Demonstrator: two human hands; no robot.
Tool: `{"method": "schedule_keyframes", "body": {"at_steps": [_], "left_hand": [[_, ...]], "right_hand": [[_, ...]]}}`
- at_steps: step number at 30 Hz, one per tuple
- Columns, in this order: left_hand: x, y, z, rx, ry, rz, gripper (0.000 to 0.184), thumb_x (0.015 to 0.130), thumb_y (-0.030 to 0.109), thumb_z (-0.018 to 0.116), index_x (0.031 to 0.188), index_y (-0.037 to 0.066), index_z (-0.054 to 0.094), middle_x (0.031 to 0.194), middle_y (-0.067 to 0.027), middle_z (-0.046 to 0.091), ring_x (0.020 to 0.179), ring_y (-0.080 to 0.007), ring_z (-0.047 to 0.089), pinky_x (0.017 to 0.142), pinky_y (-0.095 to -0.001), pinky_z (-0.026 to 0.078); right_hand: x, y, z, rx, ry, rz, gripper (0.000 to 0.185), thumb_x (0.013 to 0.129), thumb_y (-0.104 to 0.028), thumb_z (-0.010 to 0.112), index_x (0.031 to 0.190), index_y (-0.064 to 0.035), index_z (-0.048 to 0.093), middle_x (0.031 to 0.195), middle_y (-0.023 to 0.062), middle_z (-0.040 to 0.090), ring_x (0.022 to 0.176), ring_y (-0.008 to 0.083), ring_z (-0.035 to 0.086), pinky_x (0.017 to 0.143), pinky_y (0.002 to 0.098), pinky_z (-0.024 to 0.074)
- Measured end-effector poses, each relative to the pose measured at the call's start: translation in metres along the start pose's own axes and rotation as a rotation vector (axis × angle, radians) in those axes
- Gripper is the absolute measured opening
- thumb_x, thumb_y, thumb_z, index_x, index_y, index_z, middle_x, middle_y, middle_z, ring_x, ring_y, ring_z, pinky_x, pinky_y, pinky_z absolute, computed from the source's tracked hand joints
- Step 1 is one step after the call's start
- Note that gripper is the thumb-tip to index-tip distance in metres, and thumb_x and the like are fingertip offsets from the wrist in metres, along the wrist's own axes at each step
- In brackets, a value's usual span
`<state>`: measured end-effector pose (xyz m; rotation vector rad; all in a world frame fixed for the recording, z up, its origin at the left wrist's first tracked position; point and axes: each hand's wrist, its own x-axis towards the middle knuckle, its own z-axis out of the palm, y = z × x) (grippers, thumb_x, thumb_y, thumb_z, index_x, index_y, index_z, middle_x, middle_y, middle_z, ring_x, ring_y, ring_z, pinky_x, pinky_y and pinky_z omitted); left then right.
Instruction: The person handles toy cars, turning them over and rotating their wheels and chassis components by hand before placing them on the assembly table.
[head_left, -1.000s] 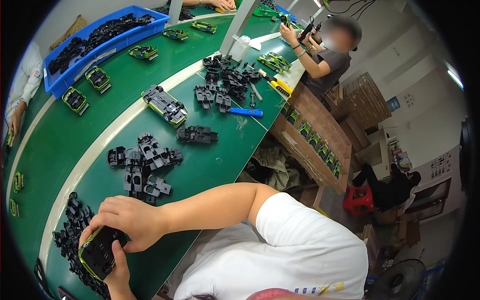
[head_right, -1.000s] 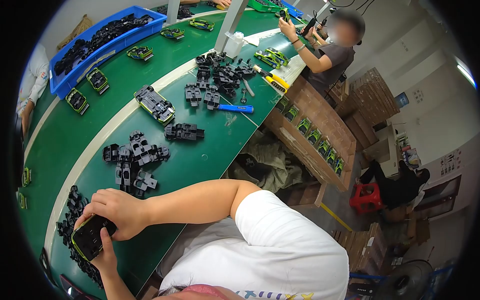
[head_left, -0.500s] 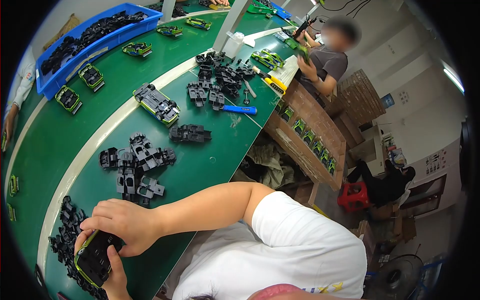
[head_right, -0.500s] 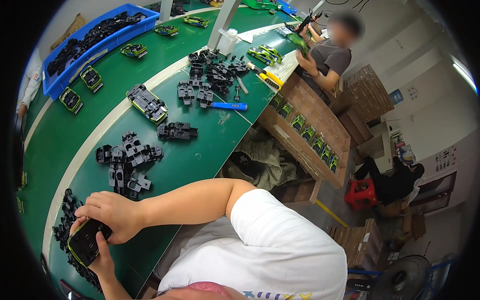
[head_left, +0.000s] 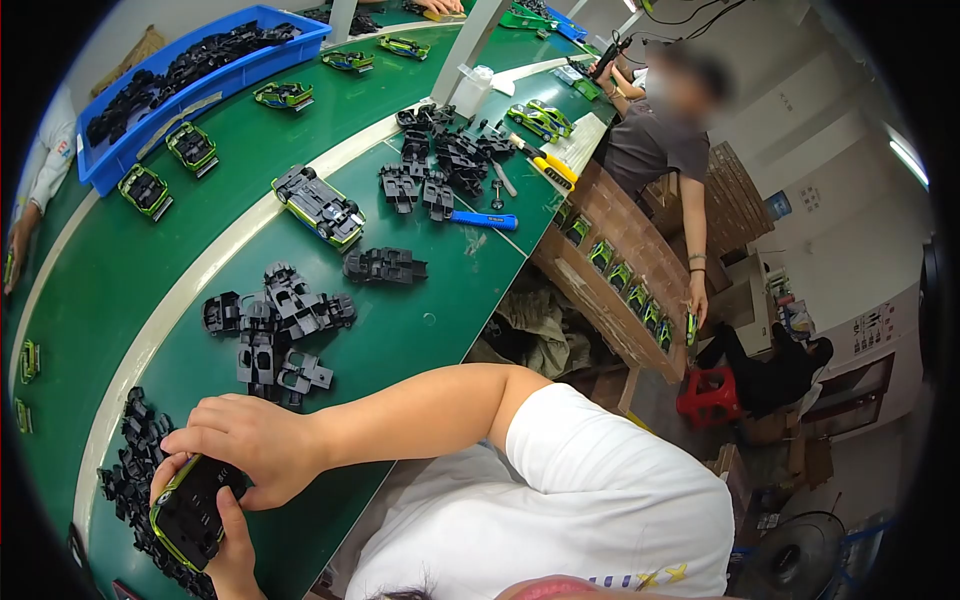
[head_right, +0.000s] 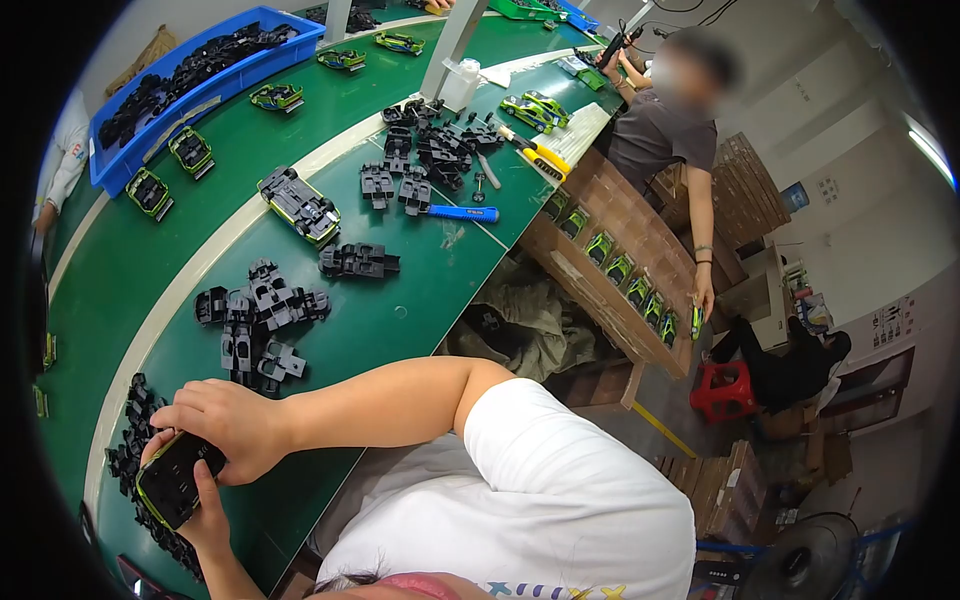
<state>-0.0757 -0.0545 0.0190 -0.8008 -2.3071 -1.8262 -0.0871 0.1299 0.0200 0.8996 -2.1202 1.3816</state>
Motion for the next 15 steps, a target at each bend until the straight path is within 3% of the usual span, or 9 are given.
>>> {"method": "schedule_keyframes", "body": {"at_steps": [15], "left_hand": [[-0.0004,0.0015,0.0020,-0.029,0.009,0.000,0.044,0.087,0.007,0.058,0.126,-0.004,0.042,0.123,-0.0136,0.050,0.115,-0.0238,0.051,0.101,-0.0378,0.040]], "right_hand": [[-0.0001,0.0003,-0.0006,-0.004,-0.006,-0.012,0.082,0.051,-0.011,0.076,0.126,-0.0042,0.042,0.097,0.0119,0.053,0.088,0.0320,0.053,0.073,0.0411,0.0431]]}}
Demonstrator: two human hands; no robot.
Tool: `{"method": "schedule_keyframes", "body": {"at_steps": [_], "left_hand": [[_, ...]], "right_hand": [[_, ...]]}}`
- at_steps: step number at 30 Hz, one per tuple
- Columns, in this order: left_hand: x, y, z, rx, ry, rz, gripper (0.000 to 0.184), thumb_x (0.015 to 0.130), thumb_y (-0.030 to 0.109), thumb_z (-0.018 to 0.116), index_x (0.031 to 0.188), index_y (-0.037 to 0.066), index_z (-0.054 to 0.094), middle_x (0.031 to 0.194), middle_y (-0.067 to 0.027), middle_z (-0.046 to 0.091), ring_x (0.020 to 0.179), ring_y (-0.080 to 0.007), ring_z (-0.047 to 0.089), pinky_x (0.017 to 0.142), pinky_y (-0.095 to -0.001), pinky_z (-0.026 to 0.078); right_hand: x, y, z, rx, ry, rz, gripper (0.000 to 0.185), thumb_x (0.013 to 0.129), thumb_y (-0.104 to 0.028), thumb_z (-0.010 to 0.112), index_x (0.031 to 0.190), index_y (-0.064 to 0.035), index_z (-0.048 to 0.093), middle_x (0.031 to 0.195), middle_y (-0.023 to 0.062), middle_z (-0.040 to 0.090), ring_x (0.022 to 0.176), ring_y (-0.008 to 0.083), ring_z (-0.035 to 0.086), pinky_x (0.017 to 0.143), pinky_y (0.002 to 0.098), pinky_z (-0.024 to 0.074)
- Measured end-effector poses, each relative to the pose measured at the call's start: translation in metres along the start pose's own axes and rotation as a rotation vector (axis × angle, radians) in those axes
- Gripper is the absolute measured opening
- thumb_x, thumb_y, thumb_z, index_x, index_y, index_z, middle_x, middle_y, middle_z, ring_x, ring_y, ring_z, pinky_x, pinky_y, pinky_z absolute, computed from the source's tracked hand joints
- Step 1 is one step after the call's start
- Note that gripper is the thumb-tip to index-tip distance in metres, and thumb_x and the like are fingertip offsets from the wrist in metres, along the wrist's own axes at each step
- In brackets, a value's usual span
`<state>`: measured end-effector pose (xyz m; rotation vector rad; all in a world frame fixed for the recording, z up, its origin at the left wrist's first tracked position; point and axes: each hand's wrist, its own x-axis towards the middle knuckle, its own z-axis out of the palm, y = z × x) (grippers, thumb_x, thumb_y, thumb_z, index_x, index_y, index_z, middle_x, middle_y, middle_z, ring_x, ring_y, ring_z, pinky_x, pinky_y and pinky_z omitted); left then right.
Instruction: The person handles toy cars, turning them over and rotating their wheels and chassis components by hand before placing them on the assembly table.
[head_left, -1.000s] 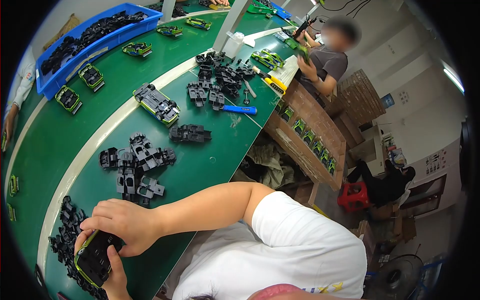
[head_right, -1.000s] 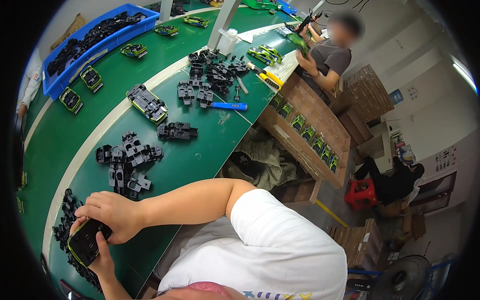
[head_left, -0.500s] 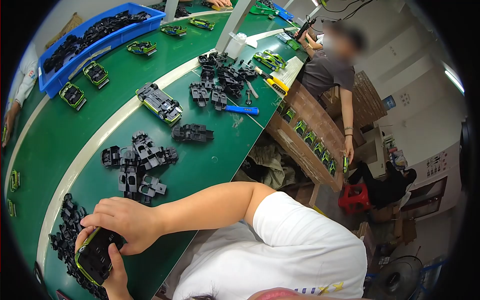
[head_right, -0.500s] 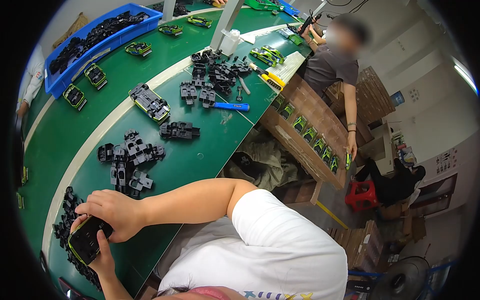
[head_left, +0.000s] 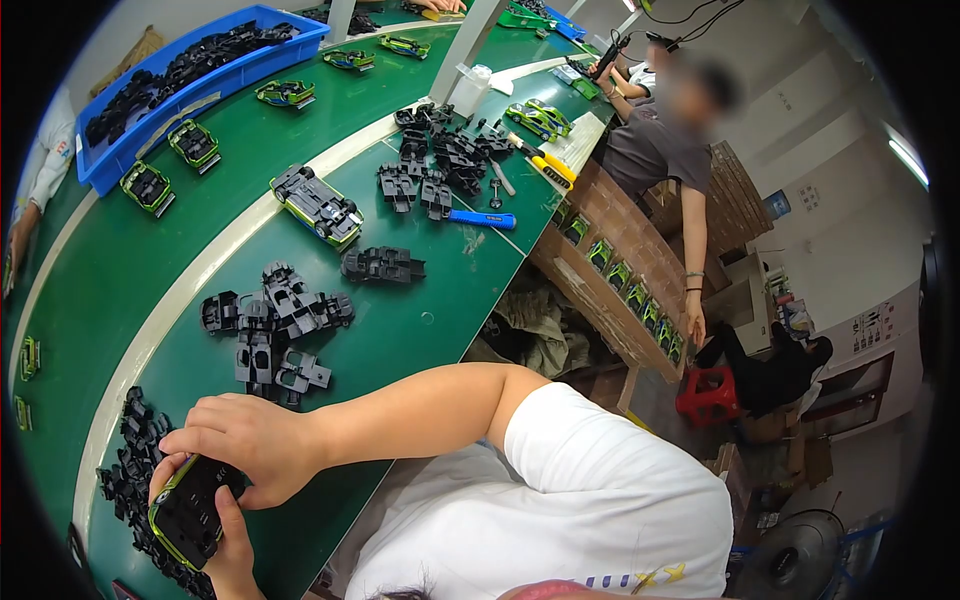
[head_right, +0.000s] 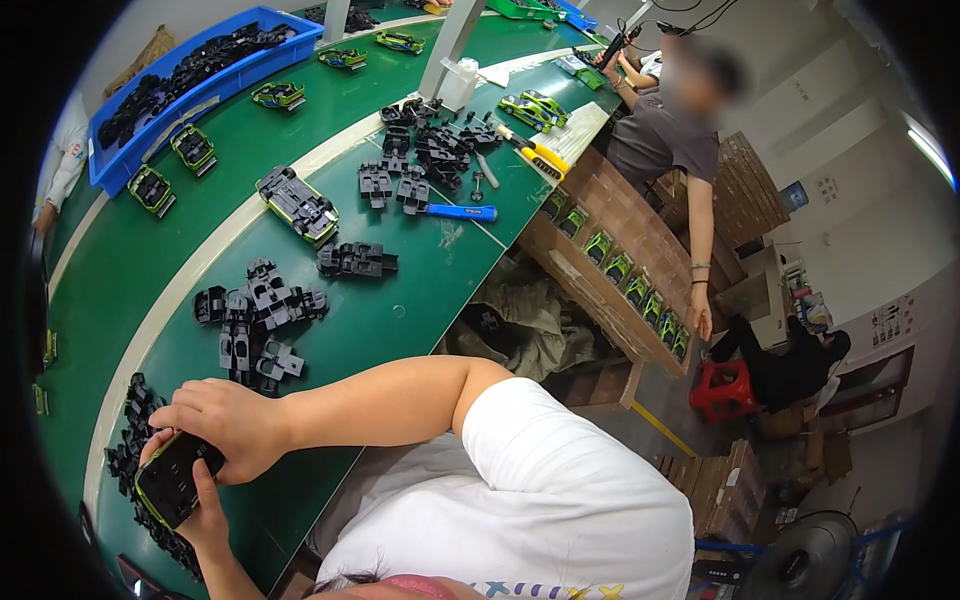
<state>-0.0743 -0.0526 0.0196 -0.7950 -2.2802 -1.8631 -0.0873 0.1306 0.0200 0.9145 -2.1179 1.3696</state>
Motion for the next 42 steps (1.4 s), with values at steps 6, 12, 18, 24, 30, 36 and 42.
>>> {"method": "schedule_keyframes", "body": {"at_steps": [6,12,18,24,30,36,42], "left_hand": [[-0.0003,-0.0024,-0.0019,0.052,-0.020,-0.030,0.050,0.085,0.013,0.061,0.127,-0.003,0.038,0.123,-0.0134,0.045,0.113,-0.0239,0.050,0.097,-0.0365,0.043],[0.0003,0.0002,-0.0008,0.022,-0.004,-0.006,0.044,0.087,0.008,0.058,0.126,-0.004,0.042,0.122,-0.0137,0.050,0.114,-0.0237,0.051,0.101,-0.0377,0.039],[-0.0002,-0.0017,-0.0011,0.025,-0.005,0.000,0.044,0.087,0.008,0.058,0.127,-0.004,0.041,0.122,-0.0139,0.050,0.115,-0.0237,0.051,0.101,-0.0377,0.039],[-0.0008,-0.0019,-0.0006,0.018,0.001,-0.014,0.045,0.087,0.008,0.058,0.127,-0.004,0.041,0.122,-0.0139,0.050,0.115,-0.0235,0.051,0.101,-0.0376,0.039],[-0.0005,-0.0021,-0.0003,0.022,0.004,-0.013,0.045,0.087,0.008,0.058,0.127,-0.004,0.041,0.121,-0.0137,0.051,0.114,-0.0233,0.051,0.101,-0.0372,0.039],[-0.0013,-0.0010,-0.0021,0.068,-0.023,-0.046,0.051,0.084,0.012,0.062,0.127,-0.003,0.038,0.122,-0.0134,0.045,0.112,-0.0236,0.050,0.098,-0.0366,0.042],[0.0001,-0.0031,0.0001,0.025,-0.007,-0.022,0.052,0.083,0.012,0.063,0.127,-0.002,0.039,0.122,-0.0136,0.046,0.112,-0.0232,0.050,0.097,-0.0361,0.042]], "right_hand": [[-0.0003,0.0006,0.0005,-0.005,-0.002,0.001,0.083,0.051,-0.010,0.076,0.126,-0.0044,0.042,0.097,0.0116,0.053,0.089,0.0319,0.053,0.074,0.0413,0.0432],[0.0000,0.0005,0.0000,-0.007,-0.006,-0.008,0.084,0.050,-0.010,0.077,0.127,-0.0047,0.041,0.097,0.0115,0.053,0.089,0.0318,0.053,0.074,0.0414,0.0432],[-0.0005,0.0005,0.0005,-0.018,-0.012,0.003,0.085,0.049,-0.010,0.078,0.126,-0.0049,0.042,0.097,0.0111,0.053,0.090,0.0313,0.052,0.074,0.0412,0.0430],[0.0000,-0.0003,-0.0006,-0.018,-0.022,0.010,0.084,0.049,-0.010,0.078,0.126,-0.0051,0.043,0.097,0.0104,0.053,0.089,0.0310,0.052,0.074,0.0410,0.0428],[0.0000,0.0002,0.0001,-0.017,-0.011,0.001,0.083,0.050,-0.010,0.078,0.125,-0.0054,0.043,0.096,0.0103,0.053,0.088,0.0311,0.053,0.073,0.0412,0.0428],[0.0006,-0.0014,0.0006,-0.005,-0.001,0.014,0.081,0.051,-0.010,0.077,0.125,-0.0056,0.043,0.096,0.0098,0.054,0.088,0.0309,0.054,0.072,0.0411,0.0434],[0.0025,-0.0008,-0.0016,-0.011,-0.005,0.001,0.080,0.052,-0.010,0.077,0.124,-0.0066,0.043,0.097,0.0102,0.055,0.089,0.0308,0.054,0.073,0.0411,0.0440]]}}
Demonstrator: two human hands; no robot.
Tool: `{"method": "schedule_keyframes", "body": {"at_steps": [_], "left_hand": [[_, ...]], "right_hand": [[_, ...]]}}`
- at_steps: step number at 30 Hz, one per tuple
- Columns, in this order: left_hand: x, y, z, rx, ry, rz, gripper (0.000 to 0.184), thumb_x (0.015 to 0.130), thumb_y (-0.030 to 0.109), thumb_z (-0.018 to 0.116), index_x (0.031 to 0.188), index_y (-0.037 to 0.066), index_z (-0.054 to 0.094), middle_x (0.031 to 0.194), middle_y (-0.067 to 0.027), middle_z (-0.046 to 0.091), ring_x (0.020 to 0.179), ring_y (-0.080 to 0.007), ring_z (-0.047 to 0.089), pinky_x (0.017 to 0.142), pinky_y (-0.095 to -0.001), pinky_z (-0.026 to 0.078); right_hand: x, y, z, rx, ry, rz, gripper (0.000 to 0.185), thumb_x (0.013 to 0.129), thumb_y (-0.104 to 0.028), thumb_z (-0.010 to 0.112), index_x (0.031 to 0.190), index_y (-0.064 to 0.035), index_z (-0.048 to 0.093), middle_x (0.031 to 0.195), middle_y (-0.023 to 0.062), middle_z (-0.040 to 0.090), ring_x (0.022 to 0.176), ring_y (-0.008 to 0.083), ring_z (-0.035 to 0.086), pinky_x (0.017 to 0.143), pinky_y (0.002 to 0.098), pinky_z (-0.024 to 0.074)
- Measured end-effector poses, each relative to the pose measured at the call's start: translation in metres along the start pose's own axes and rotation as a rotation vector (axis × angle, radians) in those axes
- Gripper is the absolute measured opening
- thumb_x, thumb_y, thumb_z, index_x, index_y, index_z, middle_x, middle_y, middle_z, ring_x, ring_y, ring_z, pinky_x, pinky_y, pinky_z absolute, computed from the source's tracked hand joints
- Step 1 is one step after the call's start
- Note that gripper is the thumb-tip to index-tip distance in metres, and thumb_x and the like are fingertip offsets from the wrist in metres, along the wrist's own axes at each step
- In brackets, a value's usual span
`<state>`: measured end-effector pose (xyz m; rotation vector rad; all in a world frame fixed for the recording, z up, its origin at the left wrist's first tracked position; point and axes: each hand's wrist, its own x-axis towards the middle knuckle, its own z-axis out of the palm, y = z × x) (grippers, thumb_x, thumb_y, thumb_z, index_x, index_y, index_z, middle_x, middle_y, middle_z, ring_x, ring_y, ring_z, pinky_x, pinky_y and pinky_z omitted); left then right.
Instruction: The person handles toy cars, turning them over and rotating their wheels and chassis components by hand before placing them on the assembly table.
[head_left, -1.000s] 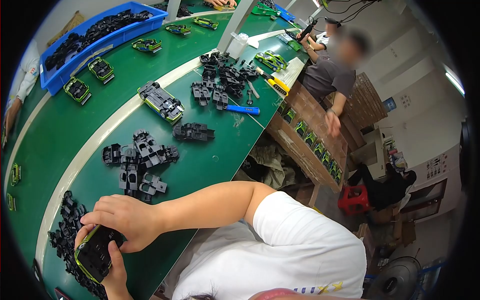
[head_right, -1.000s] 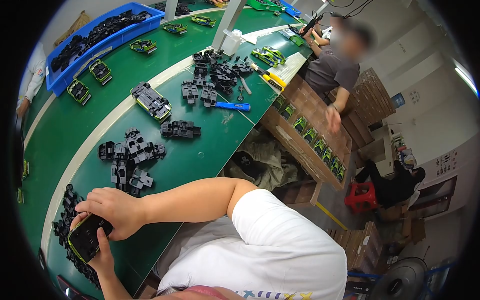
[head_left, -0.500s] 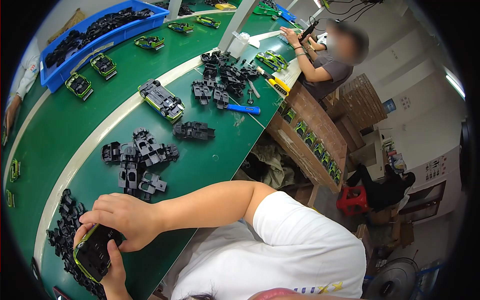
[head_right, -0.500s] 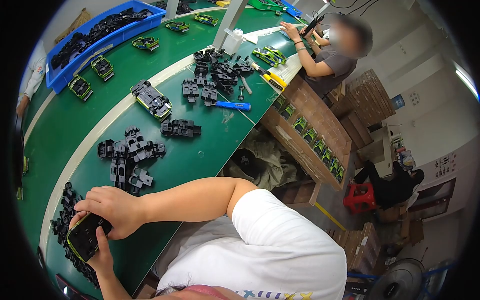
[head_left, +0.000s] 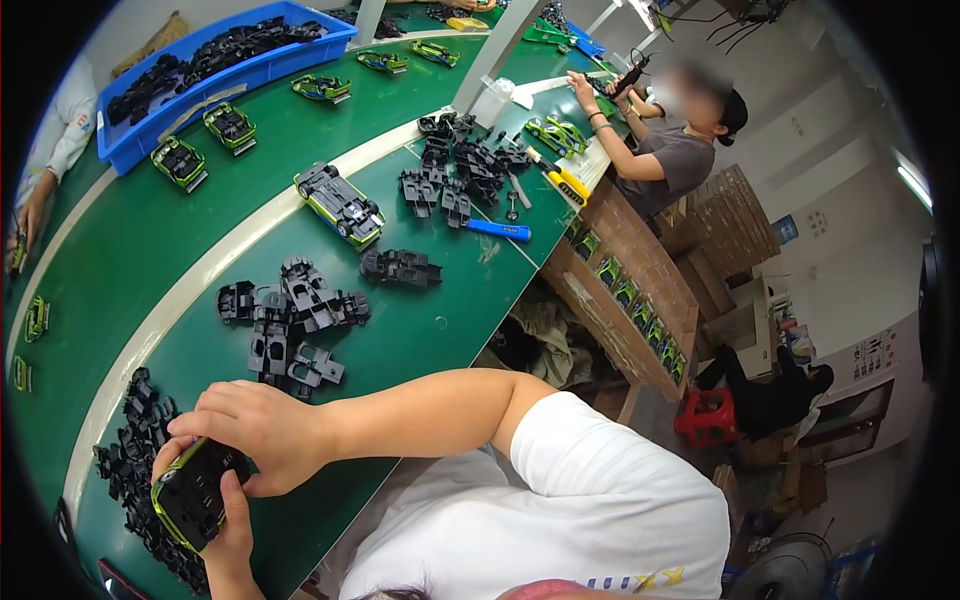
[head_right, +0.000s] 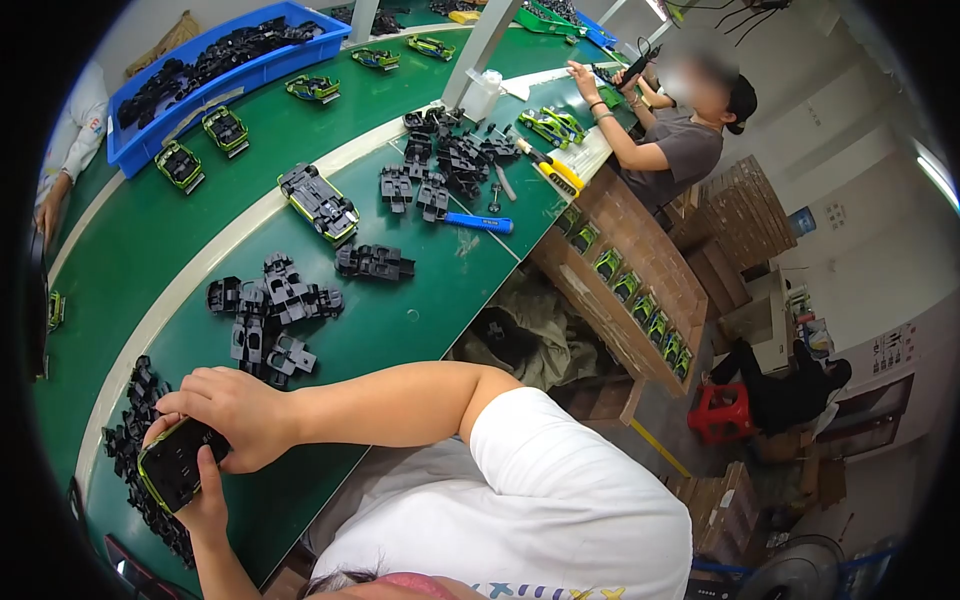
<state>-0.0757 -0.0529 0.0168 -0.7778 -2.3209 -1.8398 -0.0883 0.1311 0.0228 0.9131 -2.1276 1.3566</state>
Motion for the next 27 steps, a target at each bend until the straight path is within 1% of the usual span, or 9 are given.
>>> {"method": "schedule_keyframes", "body": {"at_steps": [12,20,27], "left_hand": [[-0.0006,0.0009,-0.0010,0.049,-0.003,0.005,0.053,0.084,0.011,0.063,0.128,-0.003,0.038,0.123,-0.0142,0.046,0.114,-0.0242,0.050,0.098,-0.0367,0.042],[-0.0019,-0.0015,-0.0019,0.016,-0.013,-0.008,0.053,0.085,0.009,0.061,0.130,-0.003,0.036,0.124,-0.0143,0.046,0.115,-0.0244,0.049,0.099,-0.0368,0.042],[-0.0003,0.0003,-0.0007,0.005,-0.004,-0.008,0.053,0.083,0.010,0.063,0.128,-0.002,0.038,0.122,-0.0136,0.046,0.114,-0.0238,0.050,0.098,-0.0363,0.043]], "right_hand": [[-0.0017,0.0013,0.0031,-0.001,0.012,0.003,0.081,0.052,-0.012,0.078,0.125,-0.0067,0.043,0.097,0.0103,0.054,0.090,0.0310,0.054,0.074,0.0411,0.0437],[-0.0021,0.0001,0.0012,-0.020,-0.009,0.014,0.080,0.052,-0.013,0.078,0.124,-0.0063,0.044,0.096,0.0108,0.053,0.088,0.0310,0.053,0.073,0.0410,0.0435],[-0.0015,0.0004,0.0018,-0.013,0.007,0.005,0.080,0.052,-0.012,0.078,0.124,-0.0065,0.044,0.095,0.0100,0.054,0.087,0.0305,0.054,0.073,0.0406,0.0438]]}}
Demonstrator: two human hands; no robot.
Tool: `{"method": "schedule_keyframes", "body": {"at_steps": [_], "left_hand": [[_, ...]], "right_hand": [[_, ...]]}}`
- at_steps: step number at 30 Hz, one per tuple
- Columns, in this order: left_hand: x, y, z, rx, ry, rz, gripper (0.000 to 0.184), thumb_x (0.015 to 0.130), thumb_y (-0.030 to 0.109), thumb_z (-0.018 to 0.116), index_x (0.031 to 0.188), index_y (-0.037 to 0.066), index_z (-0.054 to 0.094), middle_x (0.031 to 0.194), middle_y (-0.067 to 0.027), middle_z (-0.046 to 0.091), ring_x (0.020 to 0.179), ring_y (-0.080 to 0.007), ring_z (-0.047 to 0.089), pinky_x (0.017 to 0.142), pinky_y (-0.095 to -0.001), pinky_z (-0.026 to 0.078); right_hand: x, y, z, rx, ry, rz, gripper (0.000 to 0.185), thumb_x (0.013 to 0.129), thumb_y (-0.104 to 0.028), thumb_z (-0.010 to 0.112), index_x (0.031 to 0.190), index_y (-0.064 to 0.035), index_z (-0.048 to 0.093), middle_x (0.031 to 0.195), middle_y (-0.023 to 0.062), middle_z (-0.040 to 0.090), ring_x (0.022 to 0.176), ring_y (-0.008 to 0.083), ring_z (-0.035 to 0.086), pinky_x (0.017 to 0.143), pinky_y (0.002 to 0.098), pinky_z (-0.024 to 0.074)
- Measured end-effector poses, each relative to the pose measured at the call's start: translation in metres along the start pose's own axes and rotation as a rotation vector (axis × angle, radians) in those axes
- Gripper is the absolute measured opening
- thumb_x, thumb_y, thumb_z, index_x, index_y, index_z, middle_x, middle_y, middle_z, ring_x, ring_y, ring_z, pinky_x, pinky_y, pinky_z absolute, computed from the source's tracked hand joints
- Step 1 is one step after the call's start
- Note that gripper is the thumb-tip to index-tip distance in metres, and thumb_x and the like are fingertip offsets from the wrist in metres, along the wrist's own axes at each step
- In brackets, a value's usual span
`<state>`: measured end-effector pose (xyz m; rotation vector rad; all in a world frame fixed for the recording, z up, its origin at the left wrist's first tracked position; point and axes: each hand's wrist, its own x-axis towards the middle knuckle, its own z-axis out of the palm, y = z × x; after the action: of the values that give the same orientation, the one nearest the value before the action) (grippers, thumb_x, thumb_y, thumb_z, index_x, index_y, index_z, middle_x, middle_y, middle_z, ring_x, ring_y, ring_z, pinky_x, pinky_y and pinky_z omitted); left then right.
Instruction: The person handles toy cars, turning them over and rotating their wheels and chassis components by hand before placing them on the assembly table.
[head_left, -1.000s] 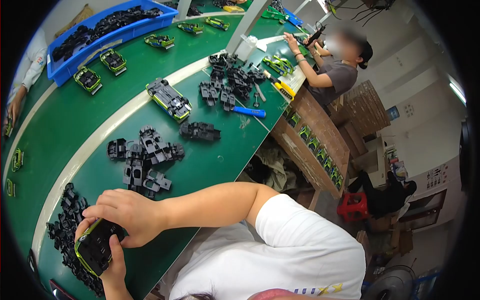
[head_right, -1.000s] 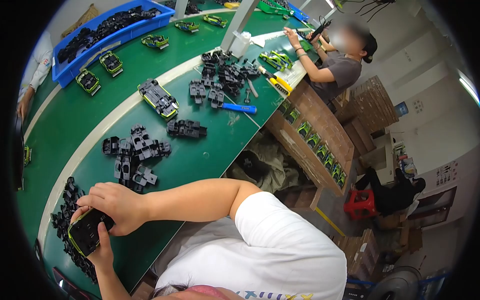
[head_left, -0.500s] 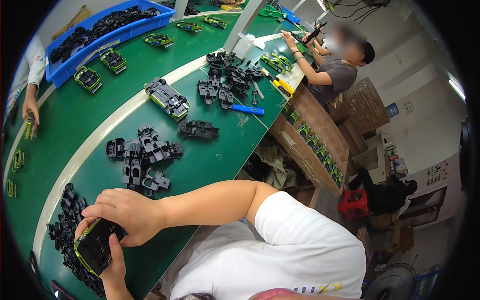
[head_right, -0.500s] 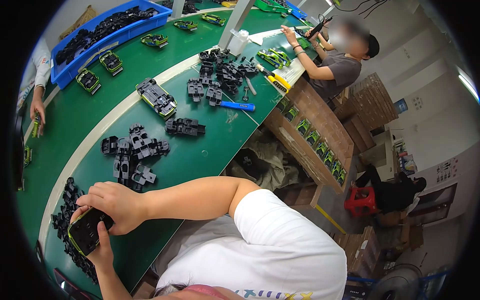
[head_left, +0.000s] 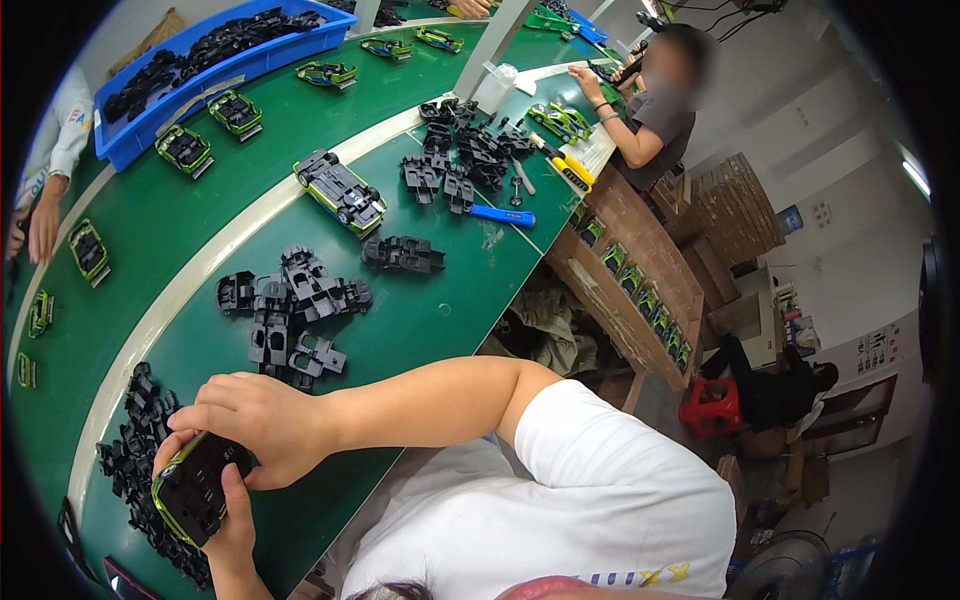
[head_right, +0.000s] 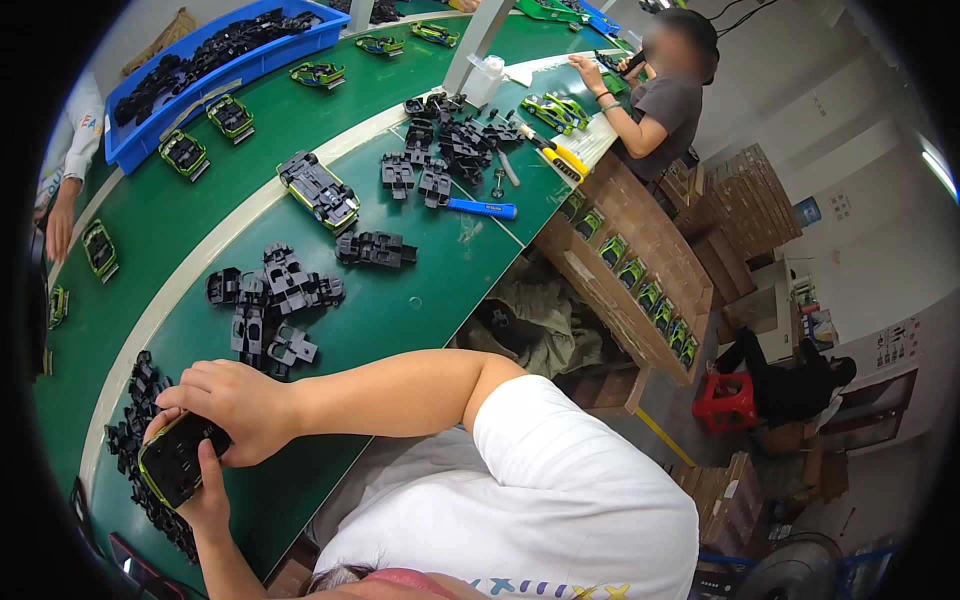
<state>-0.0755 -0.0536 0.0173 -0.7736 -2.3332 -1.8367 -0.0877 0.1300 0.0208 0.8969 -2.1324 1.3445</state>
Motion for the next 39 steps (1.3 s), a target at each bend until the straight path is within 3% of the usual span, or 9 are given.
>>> {"method": "schedule_keyframes", "body": {"at_steps": [20,23,36,39], "left_hand": [[0.0023,0.0043,0.0023,0.004,0.016,0.032,0.045,0.086,0.009,0.060,0.126,-0.002,0.042,0.119,-0.0134,0.052,0.111,-0.0221,0.053,0.098,-0.0356,0.042],[0.0007,0.0019,0.0010,0.008,0.008,-0.011,0.052,0.083,0.010,0.064,0.127,-0.002,0.039,0.122,-0.0138,0.047,0.113,-0.0236,0.051,0.097,-0.0359,0.043],[0.0002,0.0020,0.0019,0.012,0.019,0.011,0.053,0.083,0.013,0.066,0.127,-0.002,0.040,0.121,-0.0136,0.047,0.111,-0.0231,0.051,0.096,-0.0358,0.043],[0.0020,0.0041,0.0031,0.000,0.018,0.059,0.044,0.086,0.008,0.061,0.125,-0.003,0.042,0.120,-0.0128,0.050,0.112,-0.0217,0.051,0.098,-0.0349,0.042]], "right_hand": [[0.0003,-0.0010,-0.0010,0.003,0.000,0.010,0.078,0.052,-0.011,0.078,0.122,-0.0071,0.044,0.095,0.0095,0.054,0.088,0.0304,0.054,0.072,0.0404,0.0438],[0.0007,-0.0008,-0.0010,0.009,0.002,0.002,0.079,0.052,-0.010,0.078,0.123,-0.0071,0.044,0.095,0.0092,0.054,0.088,0.0300,0.054,0.072,0.0402,0.0438],[0.0006,-0.0022,-0.0016,0.003,-0.004,0.010,0.079,0.052,-0.011,0.078,0.123,-0.0069,0.044,0.095,0.0105,0.054,0.088,0.0306,0.054,0.073,0.0409,0.0438],[0.0005,-0.0017,-0.0003,0.008,0.006,0.004,0.079,0.053,-0.011,0.078,0.123,-0.0069,0.044,0.095,0.0105,0.054,0.088,0.0306,0.054,0.073,0.0409,0.0438]]}}
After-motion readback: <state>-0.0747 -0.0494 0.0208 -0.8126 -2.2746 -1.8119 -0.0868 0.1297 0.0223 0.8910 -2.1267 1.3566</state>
